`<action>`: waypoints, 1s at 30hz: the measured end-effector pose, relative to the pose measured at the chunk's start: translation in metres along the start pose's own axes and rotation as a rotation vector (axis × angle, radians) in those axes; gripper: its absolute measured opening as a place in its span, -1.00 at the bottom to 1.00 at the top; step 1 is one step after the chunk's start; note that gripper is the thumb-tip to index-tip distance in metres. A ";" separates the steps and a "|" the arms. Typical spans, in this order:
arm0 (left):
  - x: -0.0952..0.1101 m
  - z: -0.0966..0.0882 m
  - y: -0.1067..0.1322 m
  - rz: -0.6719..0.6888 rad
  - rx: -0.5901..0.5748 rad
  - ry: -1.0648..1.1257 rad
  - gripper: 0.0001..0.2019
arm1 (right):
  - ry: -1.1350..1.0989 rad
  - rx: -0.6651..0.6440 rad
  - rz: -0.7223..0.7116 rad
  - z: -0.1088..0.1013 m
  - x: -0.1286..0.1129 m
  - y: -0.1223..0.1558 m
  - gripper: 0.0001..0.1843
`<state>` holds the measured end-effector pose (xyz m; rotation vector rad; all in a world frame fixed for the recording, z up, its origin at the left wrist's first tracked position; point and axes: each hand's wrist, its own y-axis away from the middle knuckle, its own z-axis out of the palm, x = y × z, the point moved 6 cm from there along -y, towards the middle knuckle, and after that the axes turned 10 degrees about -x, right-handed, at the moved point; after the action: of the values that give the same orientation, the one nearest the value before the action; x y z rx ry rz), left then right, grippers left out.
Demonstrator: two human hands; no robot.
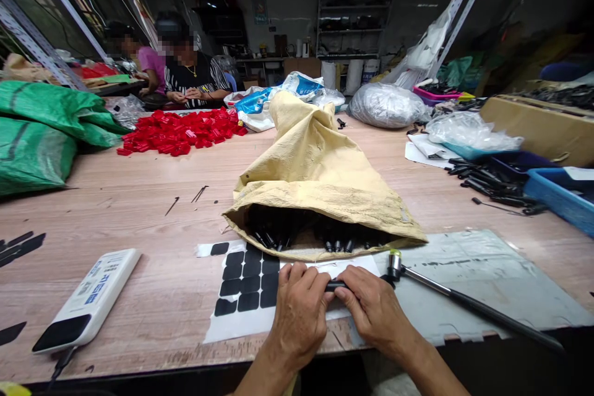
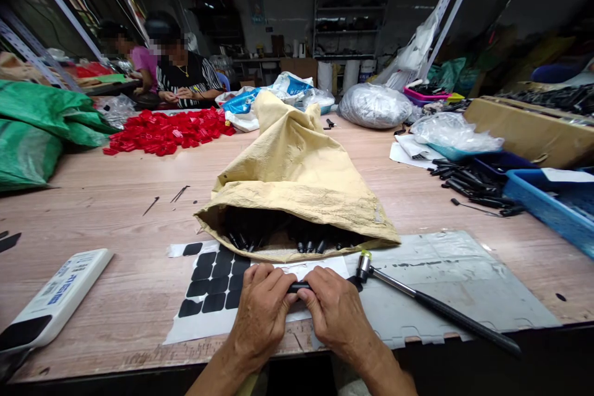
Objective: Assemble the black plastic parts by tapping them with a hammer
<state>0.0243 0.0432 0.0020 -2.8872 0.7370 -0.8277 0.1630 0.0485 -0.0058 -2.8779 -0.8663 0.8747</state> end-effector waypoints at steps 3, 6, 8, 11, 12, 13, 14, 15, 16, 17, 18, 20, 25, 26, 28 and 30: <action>-0.002 0.000 -0.001 -0.005 0.041 -0.018 -0.91 | 0.049 0.017 0.045 0.005 0.001 -0.001 -0.73; -0.004 -0.001 -0.002 -0.003 0.069 -0.018 -0.89 | 0.086 0.035 0.086 0.008 0.001 -0.001 -0.72; -0.004 -0.002 -0.003 0.001 0.070 -0.014 -0.88 | 0.093 0.028 0.092 0.010 0.000 -0.001 -0.72; -0.005 -0.002 -0.003 0.000 0.062 -0.010 -0.86 | 0.085 0.023 0.096 0.009 -0.001 -0.001 -0.72; -0.005 -0.003 -0.003 -0.001 0.059 -0.009 -0.86 | 0.071 0.025 0.095 0.007 -0.001 -0.001 -0.72; -0.004 -0.003 -0.003 -0.002 0.057 -0.009 -0.86 | 0.046 0.026 0.092 0.005 -0.002 -0.001 -0.74; -0.004 -0.003 -0.003 0.001 0.055 -0.011 -0.86 | 0.009 0.025 0.088 0.003 -0.002 -0.001 -0.77; -0.003 -0.003 -0.003 0.004 0.052 -0.014 -0.87 | -0.034 0.023 0.087 0.000 -0.002 -0.001 -0.81; -0.003 -0.004 -0.003 0.007 0.050 -0.016 -0.87 | -0.077 0.020 0.089 -0.002 -0.001 -0.001 -0.85; -0.003 -0.004 -0.003 0.007 0.051 -0.017 -0.87 | -0.112 0.015 0.098 -0.004 -0.001 -0.001 -0.88; -0.003 -0.004 -0.003 0.006 0.054 -0.015 -0.87 | -0.135 0.010 0.111 -0.005 0.000 -0.001 -0.88; -0.004 -0.005 -0.003 -0.002 0.063 -0.007 -0.88 | -0.148 0.003 0.138 -0.008 0.002 -0.001 -0.83; -0.005 -0.004 -0.003 -0.009 0.059 -0.012 -0.88 | -0.130 -0.009 0.151 -0.007 0.003 -0.001 -0.76; -0.005 -0.004 -0.003 -0.009 0.056 -0.013 -0.88 | -0.129 -0.017 0.154 -0.006 0.003 -0.001 -0.76; -0.005 -0.004 -0.003 -0.010 0.058 -0.010 -0.87 | -0.125 -0.033 0.160 -0.004 0.004 -0.003 -0.74; -0.005 -0.004 -0.003 -0.010 0.068 0.000 -0.86 | -0.108 -0.040 0.165 -0.003 0.005 -0.004 -0.70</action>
<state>0.0199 0.0483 0.0041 -2.8336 0.6811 -0.8367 0.1661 0.0547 -0.0053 -2.9962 -0.6668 1.0469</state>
